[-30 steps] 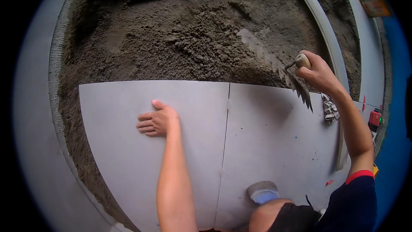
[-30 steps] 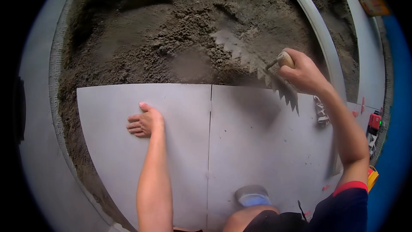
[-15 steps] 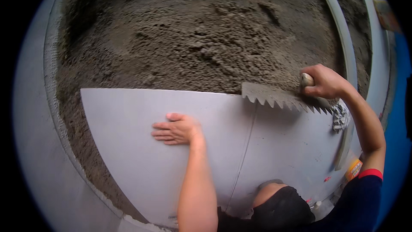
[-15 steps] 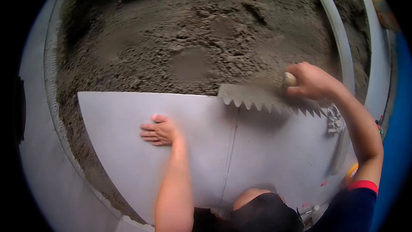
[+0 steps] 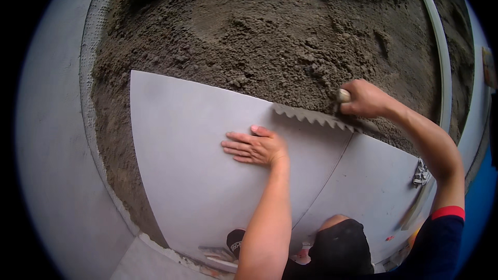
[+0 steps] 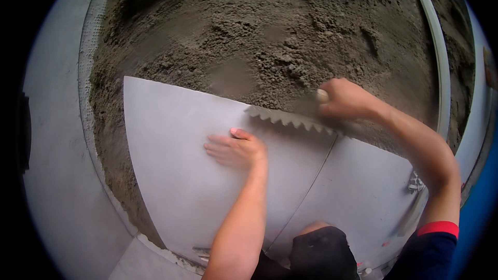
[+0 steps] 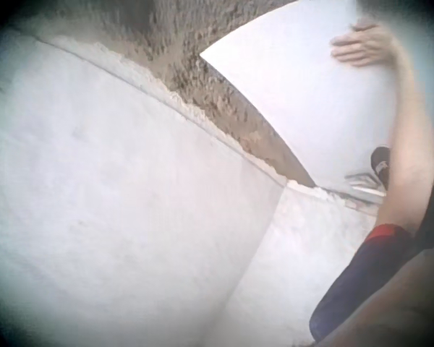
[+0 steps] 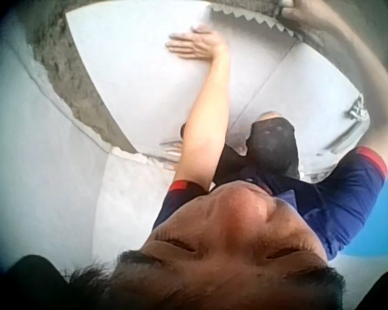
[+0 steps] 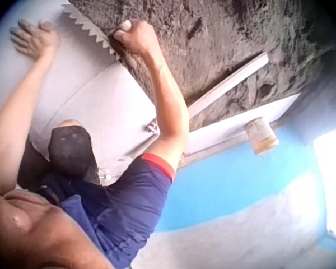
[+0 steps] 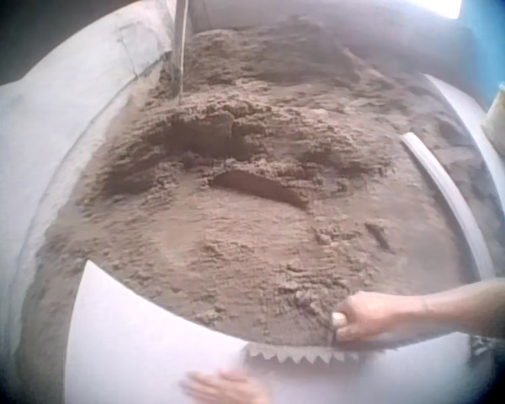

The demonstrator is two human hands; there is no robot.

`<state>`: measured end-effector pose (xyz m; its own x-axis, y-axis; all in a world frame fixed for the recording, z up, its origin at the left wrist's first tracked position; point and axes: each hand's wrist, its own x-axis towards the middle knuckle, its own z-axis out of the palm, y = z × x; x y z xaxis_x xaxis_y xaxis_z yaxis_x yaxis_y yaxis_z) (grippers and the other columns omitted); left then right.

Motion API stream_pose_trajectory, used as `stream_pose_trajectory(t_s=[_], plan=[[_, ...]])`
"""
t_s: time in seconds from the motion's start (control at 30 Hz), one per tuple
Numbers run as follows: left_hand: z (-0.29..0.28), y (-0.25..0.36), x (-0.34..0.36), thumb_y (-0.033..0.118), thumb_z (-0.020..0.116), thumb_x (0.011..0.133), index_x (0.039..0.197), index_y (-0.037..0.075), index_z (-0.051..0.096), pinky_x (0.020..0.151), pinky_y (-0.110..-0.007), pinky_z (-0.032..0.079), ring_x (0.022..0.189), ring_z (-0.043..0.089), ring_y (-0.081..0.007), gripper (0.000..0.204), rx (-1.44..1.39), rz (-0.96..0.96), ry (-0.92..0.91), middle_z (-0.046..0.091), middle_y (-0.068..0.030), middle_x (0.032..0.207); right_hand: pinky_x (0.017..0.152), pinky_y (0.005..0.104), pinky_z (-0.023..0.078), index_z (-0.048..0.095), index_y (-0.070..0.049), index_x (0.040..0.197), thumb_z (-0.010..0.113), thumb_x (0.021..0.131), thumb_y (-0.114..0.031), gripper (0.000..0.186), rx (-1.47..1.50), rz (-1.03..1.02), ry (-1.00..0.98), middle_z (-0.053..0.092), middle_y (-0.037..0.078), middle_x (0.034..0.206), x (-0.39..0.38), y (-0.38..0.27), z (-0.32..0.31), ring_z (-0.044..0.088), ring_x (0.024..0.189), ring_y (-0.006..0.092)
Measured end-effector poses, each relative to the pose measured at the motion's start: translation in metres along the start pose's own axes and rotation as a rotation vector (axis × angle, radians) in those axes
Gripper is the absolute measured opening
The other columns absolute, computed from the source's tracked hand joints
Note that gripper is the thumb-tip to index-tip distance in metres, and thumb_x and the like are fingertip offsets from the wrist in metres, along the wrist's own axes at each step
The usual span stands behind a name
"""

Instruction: The person presses large floor tiles into wet mortar, uses a handheld wooden float to level and secure them, and places red plastic spacers in the gaps between the tiles.

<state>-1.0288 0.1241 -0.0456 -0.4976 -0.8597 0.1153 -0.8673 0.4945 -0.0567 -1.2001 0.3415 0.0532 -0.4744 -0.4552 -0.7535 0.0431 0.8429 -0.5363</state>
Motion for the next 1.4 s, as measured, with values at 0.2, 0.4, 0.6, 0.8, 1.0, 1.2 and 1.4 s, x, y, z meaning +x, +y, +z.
stream_pose_trajectory(t_s=[0.2,0.4,0.6,0.8,1.0,1.2,1.4], plan=[[0.007,0.0,-0.002,0.04,0.038,0.1,0.154,-0.005,0.019,0.118,-0.06,0.013,0.149,0.012,-0.0483,0.073,-0.094,-0.039,-0.047,0.014,-0.0332,0.159,0.075,0.0414,0.055,0.069,0.0,0.089,0.063,0.081,-0.021,0.024,0.03,-0.032,0.081,0.072,0.018,0.085,0.039,-0.055,-0.009,0.071,0.081,0.0263],[0.011,-0.004,0.001,0.04,0.037,0.099,0.155,-0.004,0.017,0.12,-0.057,0.008,0.152,0.006,-0.0426,0.074,-0.093,-0.064,-0.085,0.009,-0.0301,0.162,0.063,0.0357,0.05,0.064,0.001,0.089,0.063,0.08,-0.021,0.023,0.173,-0.04,0.251,0.065,0.009,0.075,0.057,-0.035,-0.04,0.062,0.068,0.0183],[0.007,-0.004,0.003,0.041,0.037,0.098,0.155,-0.006,0.017,0.12,-0.058,0.004,0.151,0.003,-0.0452,0.076,-0.155,-0.072,-0.114,0.005,-0.0317,0.162,0.044,0.0282,0.039,0.061,-0.005,0.083,0.064,0.077,-0.015,0.012,0.47,0.052,-0.18,0.058,0.001,0.068,0.039,-0.016,-0.031,0.053,0.054,0.0109],[0.002,-0.002,0.004,0.041,0.037,0.099,0.155,-0.005,0.016,0.12,-0.056,0.005,0.151,0.006,-0.0443,0.075,-0.131,-0.059,-0.107,0.007,-0.0304,0.162,0.046,0.0327,0.043,0.057,-0.006,0.07,0.06,0.079,-0.018,0.015,0.213,-0.023,-0.345,0.058,0.002,0.063,0.066,-0.038,-0.024,0.054,0.053,0.0124],[0.001,0.004,-0.005,0.04,0.038,0.099,0.155,-0.005,0.019,0.12,-0.056,0.007,0.151,0.008,-0.0433,0.073,-0.115,-0.044,-0.103,0.011,-0.0305,0.161,0.073,0.0426,0.053,0.067,0.007,0.084,0.066,0.08,-0.034,0.042,-0.077,-0.236,0.14,0.067,0.024,0.077,0.147,-0.115,0.024,0.068,0.074,0.0341],[-0.001,0.0,0.001,0.039,0.037,0.098,0.155,-0.006,0.016,0.12,-0.056,0.002,0.152,0.001,-0.0444,0.076,-0.176,-0.066,-0.147,0.004,-0.0313,0.162,0.074,0.04,0.055,0.069,0.005,0.094,0.069,0.082,-0.03,0.037,0.027,-0.177,0.19,0.071,0.019,0.084,0.133,-0.114,-0.008,0.069,0.076,0.0301],[-0.002,-0.001,0.003,0.04,0.037,0.099,0.155,-0.006,0.012,0.121,-0.054,0.0,0.152,0.0,-0.042,0.077,-0.154,-0.059,-0.147,0.003,-0.0298,0.163,0.055,0.0331,0.048,0.067,0.0,0.091,0.068,0.085,-0.03,0.03,0.251,-0.029,0.412,0.064,0.006,0.073,0.11,-0.047,-0.071,0.059,0.061,0.015]])
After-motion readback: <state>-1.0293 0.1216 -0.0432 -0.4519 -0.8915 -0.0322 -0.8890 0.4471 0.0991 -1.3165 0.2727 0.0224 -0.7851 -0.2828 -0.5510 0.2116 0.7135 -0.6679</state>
